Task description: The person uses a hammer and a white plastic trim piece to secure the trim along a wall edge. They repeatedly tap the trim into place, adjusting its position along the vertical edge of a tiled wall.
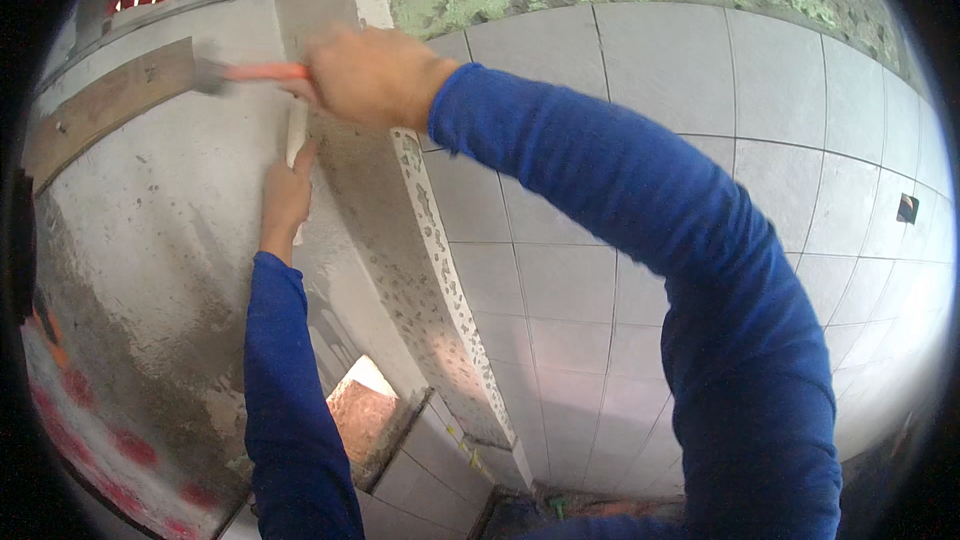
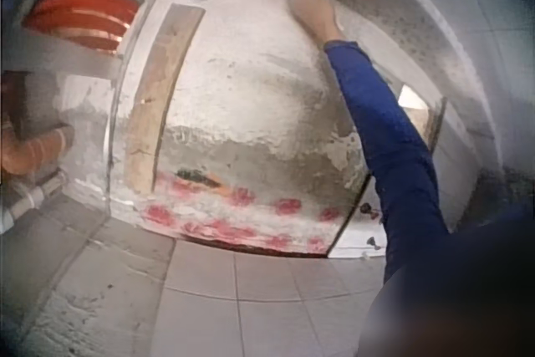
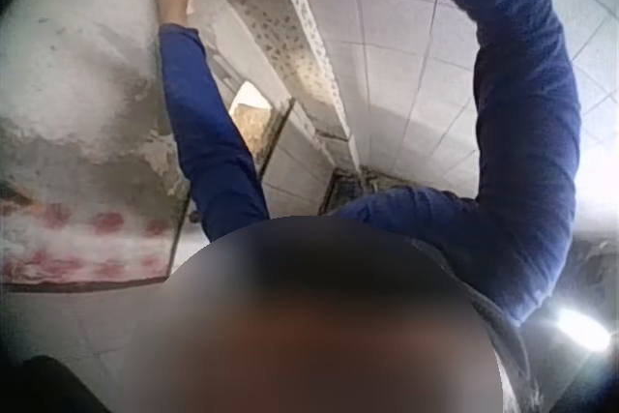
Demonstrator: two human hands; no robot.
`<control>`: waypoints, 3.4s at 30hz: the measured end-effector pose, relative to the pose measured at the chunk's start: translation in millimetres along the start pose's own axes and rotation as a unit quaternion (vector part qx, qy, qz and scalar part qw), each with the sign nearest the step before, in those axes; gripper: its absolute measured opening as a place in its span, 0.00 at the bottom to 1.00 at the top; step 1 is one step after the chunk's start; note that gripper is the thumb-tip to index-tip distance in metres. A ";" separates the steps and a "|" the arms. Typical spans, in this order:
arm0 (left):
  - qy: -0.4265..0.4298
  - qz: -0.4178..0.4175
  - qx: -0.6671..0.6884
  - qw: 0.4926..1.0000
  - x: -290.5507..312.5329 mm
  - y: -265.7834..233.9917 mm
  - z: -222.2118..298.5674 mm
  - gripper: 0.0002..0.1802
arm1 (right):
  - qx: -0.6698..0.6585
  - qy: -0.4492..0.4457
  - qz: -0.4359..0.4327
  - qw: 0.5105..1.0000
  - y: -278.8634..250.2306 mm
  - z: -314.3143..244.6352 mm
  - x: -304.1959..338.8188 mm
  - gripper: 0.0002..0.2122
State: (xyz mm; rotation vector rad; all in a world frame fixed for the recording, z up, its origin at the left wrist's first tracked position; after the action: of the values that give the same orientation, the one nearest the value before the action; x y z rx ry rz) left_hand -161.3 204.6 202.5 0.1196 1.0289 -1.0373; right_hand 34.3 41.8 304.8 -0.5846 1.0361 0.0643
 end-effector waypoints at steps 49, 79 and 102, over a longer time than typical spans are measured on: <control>-0.587 -0.180 0.541 0.576 595.6 210.2 -55.1 0.09 | -0.707 0.157 0.064 0.686 -73.9 -140.3 366.7 0.20; -0.462 -0.211 0.318 0.801 543.1 153.2 -106.8 0.13 | -0.353 0.647 -0.234 0.634 85.0 -173.2 615.3 0.29; 0.059 0.053 -0.036 0.996 134.5 -2.9 -26.6 0.27 | -0.224 0.038 -0.002 0.974 -54.2 -93.2 128.3 0.15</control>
State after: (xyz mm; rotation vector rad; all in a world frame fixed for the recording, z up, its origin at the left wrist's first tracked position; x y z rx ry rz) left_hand -165.8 129.3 88.0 0.1771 1.1531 -0.9048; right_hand 44.9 -77.4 187.4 -1.0059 1.1007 0.2798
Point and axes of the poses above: each hand's wrist, its own x-axis away from the middle knuckle, its own y-axis out of the palm, z = x × y, the point moved 10 cm from there along -x, towards the middle knuckle
